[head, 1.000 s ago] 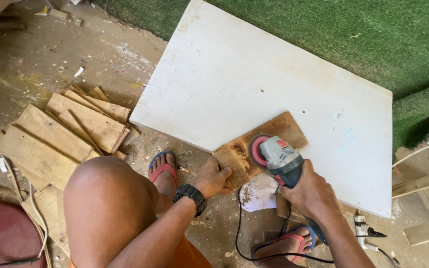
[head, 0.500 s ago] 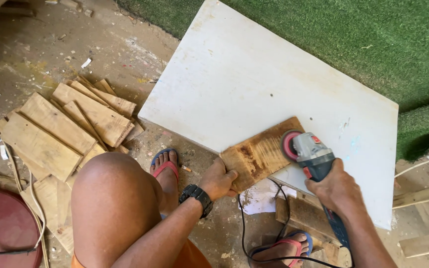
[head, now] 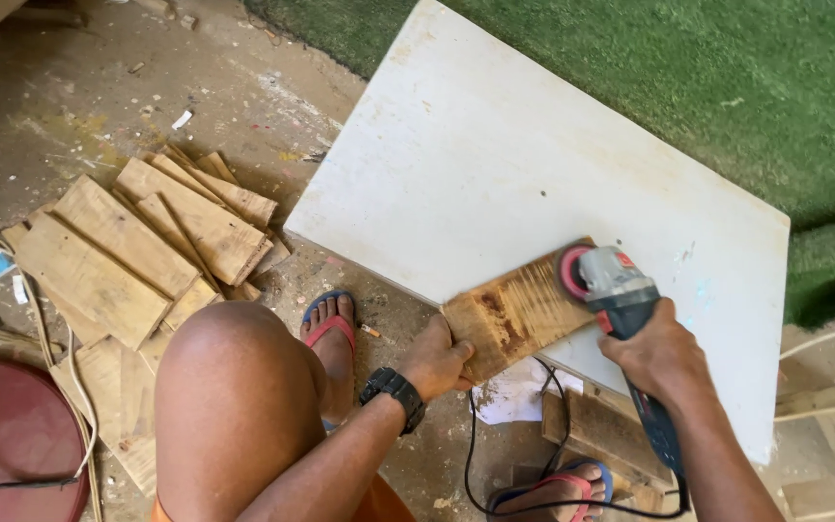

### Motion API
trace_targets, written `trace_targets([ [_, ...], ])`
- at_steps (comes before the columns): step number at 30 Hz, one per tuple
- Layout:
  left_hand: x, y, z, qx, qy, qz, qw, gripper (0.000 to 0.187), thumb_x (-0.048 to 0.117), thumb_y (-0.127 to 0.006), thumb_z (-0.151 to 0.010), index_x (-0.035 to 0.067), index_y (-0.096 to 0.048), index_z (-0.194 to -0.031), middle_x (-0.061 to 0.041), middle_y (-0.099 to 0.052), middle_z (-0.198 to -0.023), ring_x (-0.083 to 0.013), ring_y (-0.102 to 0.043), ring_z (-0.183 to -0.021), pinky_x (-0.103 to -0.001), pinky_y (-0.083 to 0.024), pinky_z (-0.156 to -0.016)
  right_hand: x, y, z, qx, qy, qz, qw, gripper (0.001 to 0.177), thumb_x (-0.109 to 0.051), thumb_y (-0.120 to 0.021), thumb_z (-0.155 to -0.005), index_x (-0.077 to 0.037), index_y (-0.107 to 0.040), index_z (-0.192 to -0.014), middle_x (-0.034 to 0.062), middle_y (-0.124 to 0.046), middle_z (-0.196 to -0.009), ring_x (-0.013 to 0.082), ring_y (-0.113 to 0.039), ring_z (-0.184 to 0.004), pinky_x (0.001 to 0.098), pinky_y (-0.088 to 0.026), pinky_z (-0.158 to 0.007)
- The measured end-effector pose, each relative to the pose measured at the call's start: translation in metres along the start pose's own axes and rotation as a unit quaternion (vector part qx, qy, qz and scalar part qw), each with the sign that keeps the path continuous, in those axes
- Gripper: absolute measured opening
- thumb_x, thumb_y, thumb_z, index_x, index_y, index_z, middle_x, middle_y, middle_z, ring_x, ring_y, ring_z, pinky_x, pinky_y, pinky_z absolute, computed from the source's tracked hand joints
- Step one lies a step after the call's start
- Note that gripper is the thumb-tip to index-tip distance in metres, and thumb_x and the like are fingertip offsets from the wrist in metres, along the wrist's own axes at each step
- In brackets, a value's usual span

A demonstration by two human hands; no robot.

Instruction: The person uses an angle grinder with a sanding disc to sand a small wooden plank placed on a white board. The person holds the plank with their left hand and moves the grinder across the surface with their right hand.

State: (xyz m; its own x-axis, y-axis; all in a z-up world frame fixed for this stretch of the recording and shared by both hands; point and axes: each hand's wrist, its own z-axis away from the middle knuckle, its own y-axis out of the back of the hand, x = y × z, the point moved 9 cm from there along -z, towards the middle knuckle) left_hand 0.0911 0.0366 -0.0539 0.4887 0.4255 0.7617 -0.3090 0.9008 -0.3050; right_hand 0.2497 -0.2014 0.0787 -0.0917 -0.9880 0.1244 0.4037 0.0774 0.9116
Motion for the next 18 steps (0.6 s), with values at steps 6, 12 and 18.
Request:
trace_targets([
  [6,0.006,-0.005,0.0,-0.007,-0.016,-0.031,0.999,0.033,0.012,-0.056,-0.1,-0.013,-0.045,-0.119,-0.03,-0.068,-0.073,-0.0381,-0.074,-0.064,-0.043,-0.067,-0.059,-0.068,0.004,0.067,-0.057,0.039,0.002,0.998,0.077,-0.051,-0.08,-0.072,-0.014,-0.048,-0.131,0.0278,-0.075,-0.117,0.0458,-0.073,-0.114,0.0546,-0.055,-0.099],
  [12,0.011,-0.001,0.002,-0.004,-0.025,-0.062,0.998,0.031,0.015,-0.056,-0.101,-0.01,-0.048,-0.117,-0.025,-0.07,-0.07,-0.0317,-0.075,-0.061,-0.039,-0.065,-0.057,-0.053,0.0,0.039,-0.032,0.043,0.026,0.998,0.076,-0.055,-0.075,-0.073,-0.012,-0.047,-0.129,0.0265,-0.076,-0.114,0.0449,-0.074,-0.111,0.0533,-0.057,-0.097],
  [18,0.001,0.0,-0.005,0.015,-0.029,-0.074,0.997,0.03,0.016,-0.059,-0.098,-0.007,-0.049,-0.115,-0.025,-0.071,-0.069,-0.0304,-0.075,-0.059,-0.035,-0.063,-0.051,-0.028,0.009,0.017,-0.008,0.028,0.005,1.0,0.078,-0.052,-0.079,-0.07,-0.01,-0.049,-0.129,0.029,-0.076,-0.112,0.047,-0.075,-0.109,0.0548,-0.056,-0.095],
])
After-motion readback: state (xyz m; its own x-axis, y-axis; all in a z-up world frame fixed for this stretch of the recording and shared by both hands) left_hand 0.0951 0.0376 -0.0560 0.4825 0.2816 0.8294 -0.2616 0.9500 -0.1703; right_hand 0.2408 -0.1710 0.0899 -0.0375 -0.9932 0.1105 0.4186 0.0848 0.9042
